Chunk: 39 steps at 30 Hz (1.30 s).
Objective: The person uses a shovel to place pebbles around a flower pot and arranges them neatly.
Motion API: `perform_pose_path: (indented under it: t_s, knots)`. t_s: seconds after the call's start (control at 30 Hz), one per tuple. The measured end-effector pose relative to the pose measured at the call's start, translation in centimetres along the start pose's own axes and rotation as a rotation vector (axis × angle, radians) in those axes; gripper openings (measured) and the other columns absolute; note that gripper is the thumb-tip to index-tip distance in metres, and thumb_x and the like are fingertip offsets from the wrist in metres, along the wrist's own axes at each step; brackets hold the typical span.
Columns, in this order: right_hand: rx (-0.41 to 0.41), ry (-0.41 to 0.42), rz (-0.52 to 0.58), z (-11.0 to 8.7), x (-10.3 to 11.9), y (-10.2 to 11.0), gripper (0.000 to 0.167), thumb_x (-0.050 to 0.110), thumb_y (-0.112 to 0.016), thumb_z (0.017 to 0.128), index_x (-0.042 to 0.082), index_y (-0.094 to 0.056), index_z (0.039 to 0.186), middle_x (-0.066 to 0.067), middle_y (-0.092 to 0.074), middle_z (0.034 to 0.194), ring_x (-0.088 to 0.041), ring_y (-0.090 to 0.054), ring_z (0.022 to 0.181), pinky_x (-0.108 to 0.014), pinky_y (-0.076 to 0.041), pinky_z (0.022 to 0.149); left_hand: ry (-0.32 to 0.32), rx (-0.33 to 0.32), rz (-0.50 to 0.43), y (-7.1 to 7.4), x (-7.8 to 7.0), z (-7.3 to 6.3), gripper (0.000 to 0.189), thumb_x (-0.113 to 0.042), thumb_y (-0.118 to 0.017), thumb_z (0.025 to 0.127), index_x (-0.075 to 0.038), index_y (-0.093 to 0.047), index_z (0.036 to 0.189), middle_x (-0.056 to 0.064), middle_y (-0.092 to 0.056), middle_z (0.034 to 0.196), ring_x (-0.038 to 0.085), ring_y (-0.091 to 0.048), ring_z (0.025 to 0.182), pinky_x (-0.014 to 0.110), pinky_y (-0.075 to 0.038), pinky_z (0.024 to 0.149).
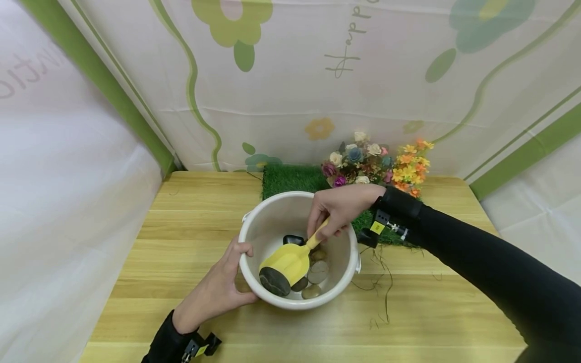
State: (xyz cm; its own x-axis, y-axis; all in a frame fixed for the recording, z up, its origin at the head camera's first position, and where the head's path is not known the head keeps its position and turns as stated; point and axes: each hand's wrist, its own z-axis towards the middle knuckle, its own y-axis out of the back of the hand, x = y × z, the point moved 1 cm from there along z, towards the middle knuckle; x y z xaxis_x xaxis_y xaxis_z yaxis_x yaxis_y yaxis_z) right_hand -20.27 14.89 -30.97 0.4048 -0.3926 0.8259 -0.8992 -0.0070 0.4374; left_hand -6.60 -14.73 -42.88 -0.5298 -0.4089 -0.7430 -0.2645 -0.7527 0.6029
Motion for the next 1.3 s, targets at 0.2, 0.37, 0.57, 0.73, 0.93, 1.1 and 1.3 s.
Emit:
perform_pose_path:
  t_s: [0.2,0.37,0.57,0.73,0.93,1.1,1.3]
  knots:
    - [0.005,0.007,0.044,-0.4,-0.4,-0.2,0.025,0.006,-0.058,0.100,0.013,-0.077,0.115,0.000,-0.075,0.088,-0.020,-0.058,0.056,-0.025,-0.046,0.050,-0.005,-0.003,0.008,0.0,0.1,0.0,0.074,-0.024,-0.092,0.071,-0.011,-0.036,0.118,0.013,-0.023,0.160,0.042,-0.045,0.131,0.037,-0.056,0.080]
    - [-0.002,0.023,0.052,-0.4,-0.6,-0.3,0.024,0.006,-0.059,0.100,0.012,-0.077,0.115,0.000,-0.075,0.087,-0.021,-0.058,0.056,-0.026,-0.047,0.050,-0.006,-0.001,0.010,0.0,0.1,0.0,0.074,-0.023,-0.092,0.071,-0.012,-0.036,0.118,0.013,-0.023,0.161,0.042,-0.045,0.131,0.037,-0.056,0.080]
    - [-0.009,0.054,0.047,0.2,-0.7,-0.4,0.021,0.009,-0.061,0.101,0.012,-0.077,0.115,0.000,-0.074,0.084,-0.019,-0.053,0.051,-0.026,-0.043,0.048,0.006,0.000,0.010,0.0,0.2,-0.1,0.076,-0.024,-0.093,0.071,-0.014,-0.035,0.119,0.014,-0.026,0.157,0.041,-0.048,0.127,0.038,-0.056,0.081]
    - [-0.013,0.048,0.055,0.5,-0.6,-0.4,0.018,0.014,-0.065,0.100,0.012,-0.078,0.113,-0.001,-0.074,0.083,-0.020,-0.049,0.052,-0.027,-0.038,0.050,0.013,0.001,0.011,0.0,0.2,-0.1,0.076,-0.024,-0.093,0.071,-0.015,-0.035,0.119,0.014,-0.028,0.155,0.040,-0.049,0.126,0.038,-0.056,0.081]
    - [-0.011,0.042,0.051,0.4,-0.6,-0.2,0.017,0.015,-0.067,0.100,0.013,-0.078,0.113,0.000,-0.074,0.083,-0.018,-0.047,0.052,-0.027,-0.038,0.051,0.008,0.000,0.001,0.0,0.2,0.0,0.077,-0.023,-0.093,0.070,-0.016,-0.034,0.119,0.015,-0.029,0.153,0.040,-0.050,0.124,0.038,-0.056,0.082]
    - [-0.018,0.068,0.051,-0.1,-0.8,-0.1,0.018,0.015,-0.066,0.100,0.015,-0.078,0.113,0.000,-0.074,0.082,-0.021,-0.048,0.051,-0.027,-0.038,0.050,0.008,0.007,-0.008,0.0,0.2,0.1,0.076,-0.023,-0.093,0.071,-0.016,-0.034,0.119,0.014,-0.026,0.157,0.041,-0.049,0.126,0.039,-0.056,0.083]
    - [-0.035,0.084,0.067,-0.9,-0.9,-0.1,0.018,0.016,-0.066,0.100,0.017,-0.078,0.114,0.001,-0.076,0.090,-0.029,-0.053,0.054,-0.027,-0.044,0.053,0.004,0.003,-0.005,-0.1,0.2,0.1,0.076,-0.026,-0.093,0.072,-0.016,-0.035,0.120,0.014,-0.025,0.158,0.041,-0.049,0.126,0.039,-0.056,0.083]
